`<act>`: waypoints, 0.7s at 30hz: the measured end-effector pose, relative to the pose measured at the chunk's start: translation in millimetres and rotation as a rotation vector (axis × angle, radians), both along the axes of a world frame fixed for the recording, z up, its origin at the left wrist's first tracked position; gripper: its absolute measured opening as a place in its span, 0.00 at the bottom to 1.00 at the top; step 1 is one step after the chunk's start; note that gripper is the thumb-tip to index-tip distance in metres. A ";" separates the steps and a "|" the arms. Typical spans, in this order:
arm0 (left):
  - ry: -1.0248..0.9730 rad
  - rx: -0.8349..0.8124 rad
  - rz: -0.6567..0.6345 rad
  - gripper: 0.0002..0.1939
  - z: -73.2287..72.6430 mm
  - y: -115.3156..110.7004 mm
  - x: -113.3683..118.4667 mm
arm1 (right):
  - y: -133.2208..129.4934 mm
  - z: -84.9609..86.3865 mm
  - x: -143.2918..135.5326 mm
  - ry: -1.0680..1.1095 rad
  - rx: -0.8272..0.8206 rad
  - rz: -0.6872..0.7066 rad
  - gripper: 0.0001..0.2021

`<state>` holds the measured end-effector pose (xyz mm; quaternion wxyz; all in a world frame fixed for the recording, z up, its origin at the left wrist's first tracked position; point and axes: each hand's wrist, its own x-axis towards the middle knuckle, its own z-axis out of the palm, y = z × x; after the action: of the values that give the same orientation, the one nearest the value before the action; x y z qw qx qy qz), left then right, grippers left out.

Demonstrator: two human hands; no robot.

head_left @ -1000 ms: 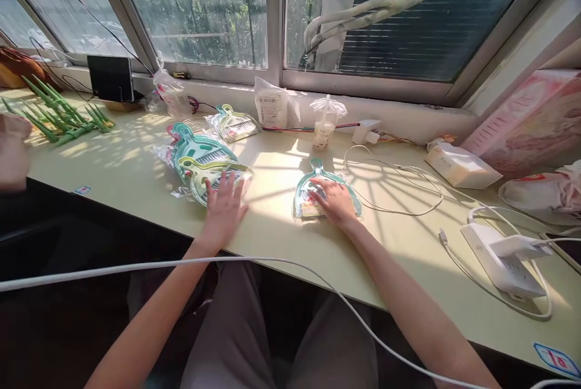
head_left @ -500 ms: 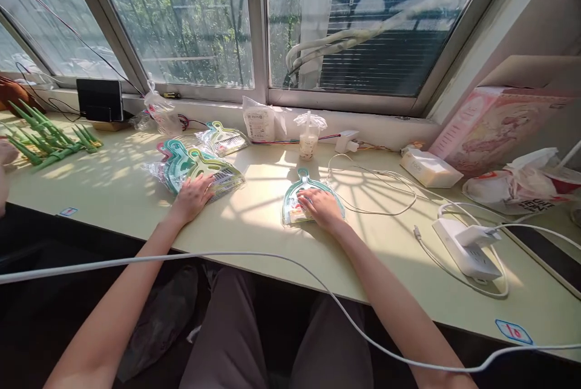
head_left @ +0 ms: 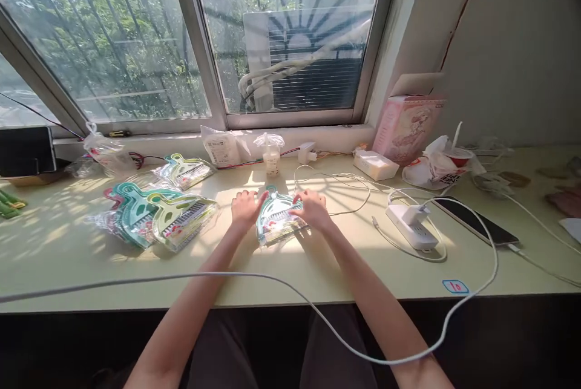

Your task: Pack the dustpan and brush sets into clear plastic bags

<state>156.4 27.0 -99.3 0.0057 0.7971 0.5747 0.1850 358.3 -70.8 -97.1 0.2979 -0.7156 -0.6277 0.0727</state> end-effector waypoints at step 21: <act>-1.156 -0.434 0.061 0.20 -12.0 42.0 -16.6 | -7.4 -7.6 -21.9 0.369 -0.205 0.461 0.19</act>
<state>139.8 68.9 -111.3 0.4730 0.5317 0.5256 0.4662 336.4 -78.3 -104.6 0.3087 -0.5556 -0.6981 0.3297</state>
